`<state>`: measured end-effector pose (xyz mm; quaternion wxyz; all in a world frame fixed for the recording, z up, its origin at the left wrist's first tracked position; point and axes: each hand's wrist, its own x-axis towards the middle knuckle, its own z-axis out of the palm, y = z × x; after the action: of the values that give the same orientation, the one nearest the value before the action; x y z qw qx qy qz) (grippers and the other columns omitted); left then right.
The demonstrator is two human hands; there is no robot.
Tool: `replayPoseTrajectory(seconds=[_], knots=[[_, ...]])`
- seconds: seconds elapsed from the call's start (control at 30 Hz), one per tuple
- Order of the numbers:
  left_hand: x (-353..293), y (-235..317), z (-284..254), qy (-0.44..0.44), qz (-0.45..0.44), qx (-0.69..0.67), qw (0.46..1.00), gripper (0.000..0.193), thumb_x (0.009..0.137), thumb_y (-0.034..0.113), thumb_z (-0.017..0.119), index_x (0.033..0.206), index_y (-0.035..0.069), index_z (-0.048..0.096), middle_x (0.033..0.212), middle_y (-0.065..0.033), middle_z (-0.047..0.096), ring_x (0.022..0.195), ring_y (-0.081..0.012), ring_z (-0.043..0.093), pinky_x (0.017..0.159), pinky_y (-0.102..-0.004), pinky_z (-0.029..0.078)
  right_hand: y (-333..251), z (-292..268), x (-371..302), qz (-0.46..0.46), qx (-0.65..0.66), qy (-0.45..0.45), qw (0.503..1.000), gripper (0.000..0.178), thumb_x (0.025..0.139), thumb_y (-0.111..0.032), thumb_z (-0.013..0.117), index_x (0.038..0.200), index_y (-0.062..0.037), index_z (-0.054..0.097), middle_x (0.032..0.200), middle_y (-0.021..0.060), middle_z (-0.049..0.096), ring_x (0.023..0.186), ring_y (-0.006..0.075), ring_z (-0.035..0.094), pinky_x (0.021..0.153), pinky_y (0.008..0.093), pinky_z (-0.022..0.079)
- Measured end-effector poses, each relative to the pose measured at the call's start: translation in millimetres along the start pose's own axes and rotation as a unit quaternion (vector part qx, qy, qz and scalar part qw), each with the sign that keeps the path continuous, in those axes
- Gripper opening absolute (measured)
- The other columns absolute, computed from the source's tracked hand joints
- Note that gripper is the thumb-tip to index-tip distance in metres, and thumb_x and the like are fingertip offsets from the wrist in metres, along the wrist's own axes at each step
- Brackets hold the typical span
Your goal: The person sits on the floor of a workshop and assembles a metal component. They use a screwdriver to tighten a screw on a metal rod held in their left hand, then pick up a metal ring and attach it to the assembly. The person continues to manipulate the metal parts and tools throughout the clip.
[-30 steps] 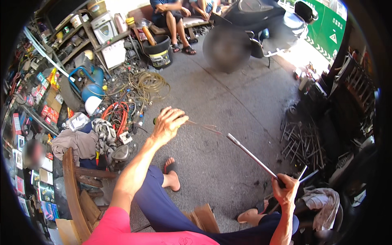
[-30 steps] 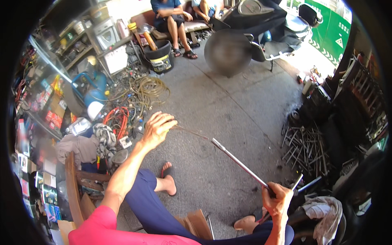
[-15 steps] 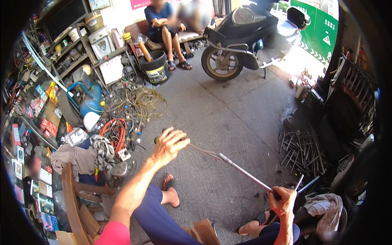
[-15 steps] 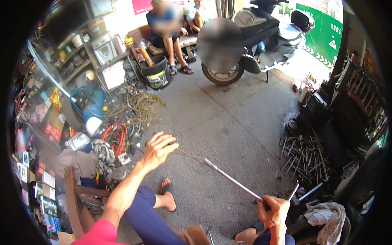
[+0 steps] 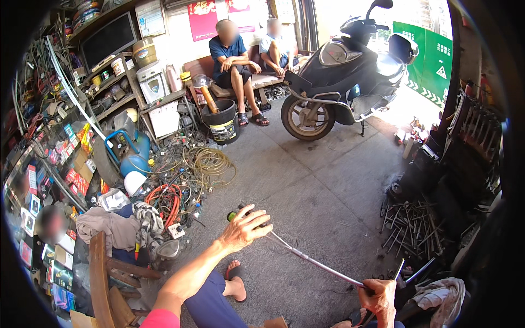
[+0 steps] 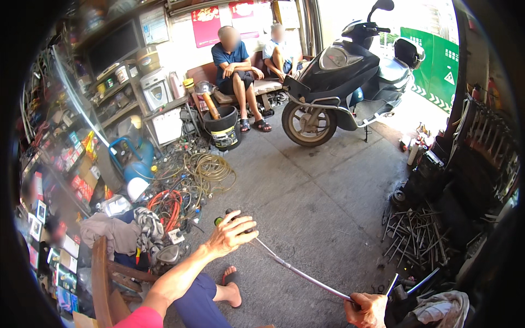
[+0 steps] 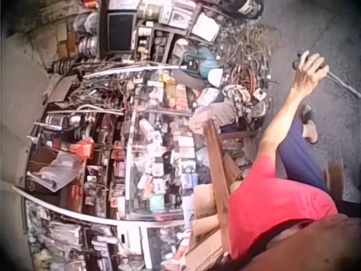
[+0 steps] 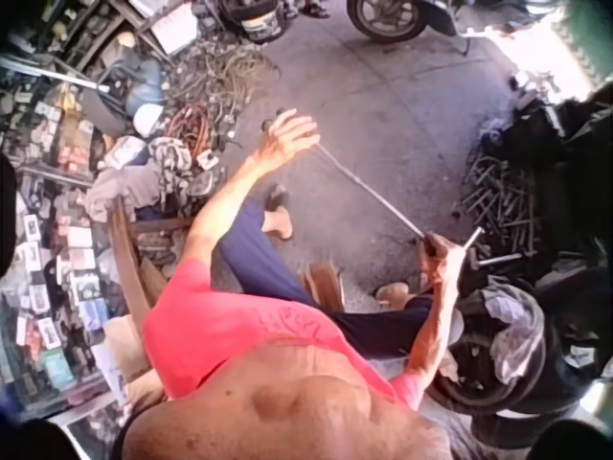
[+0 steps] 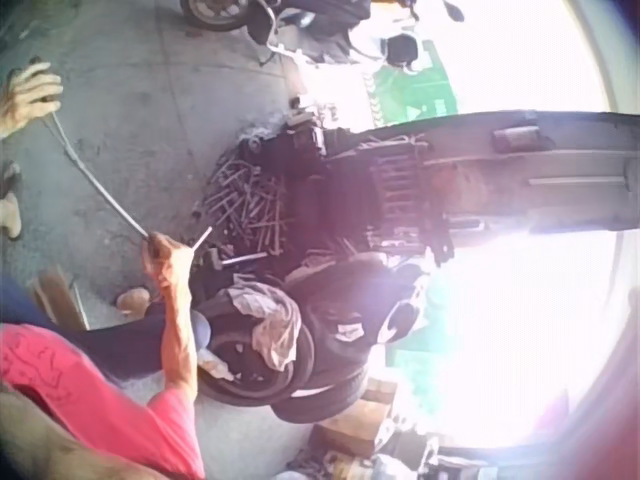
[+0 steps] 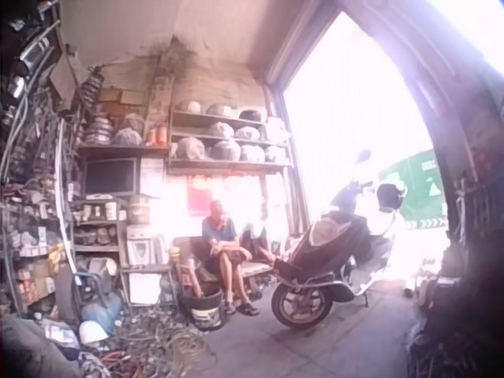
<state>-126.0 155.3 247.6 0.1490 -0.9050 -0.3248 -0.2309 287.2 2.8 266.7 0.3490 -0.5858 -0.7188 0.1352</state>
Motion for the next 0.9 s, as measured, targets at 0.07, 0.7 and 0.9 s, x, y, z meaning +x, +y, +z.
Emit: replayPoseTrajectory(seconds=[0.07,0.7,0.9], knots=[[4.4,-0.6,-2.0,-0.006,0.009,0.004,1.000,0.042,0.071,0.006,0.072,0.112,0.016,0.067,0.118,-0.0067,0.064,0.115,-0.0246,0.060,0.105,-0.0515,0.042,0.6,-0.8,0.9,-0.002,-0.002,-0.011,1.000,0.007,0.066,-0.004,0.072,0.071,0.0001,0.070,0.053,0.0101,0.058,0.043,0.0192,0.058,0.043,0.0284,0.042],[3.4,15.0,7.1,0.003,-0.004,-0.028,1.000,0.036,0.087,0.017,0.064,0.123,0.018,0.061,0.114,-0.0099,0.065,0.100,-0.0264,0.065,0.088,-0.0419,0.052,8.5,6.3,2.1,0.097,-0.040,0.049,0.993,0.012,0.061,-0.010,0.076,0.067,-0.0013,0.070,0.054,0.0061,0.059,0.047,0.0202,0.054,0.055,0.0339,0.040],[7.7,13.7,2.8,0.012,-0.011,-0.024,1.000,0.043,0.076,0.009,0.068,0.119,0.017,0.065,0.112,-0.0071,0.066,0.100,-0.0251,0.065,0.089,-0.0416,0.052,8.5,5.7,5.4,0.090,-0.001,0.050,0.995,0.012,0.063,-0.008,0.075,0.068,0.0014,0.070,0.054,0.0096,0.060,0.045,0.0198,0.058,0.047,0.0303,0.042]])
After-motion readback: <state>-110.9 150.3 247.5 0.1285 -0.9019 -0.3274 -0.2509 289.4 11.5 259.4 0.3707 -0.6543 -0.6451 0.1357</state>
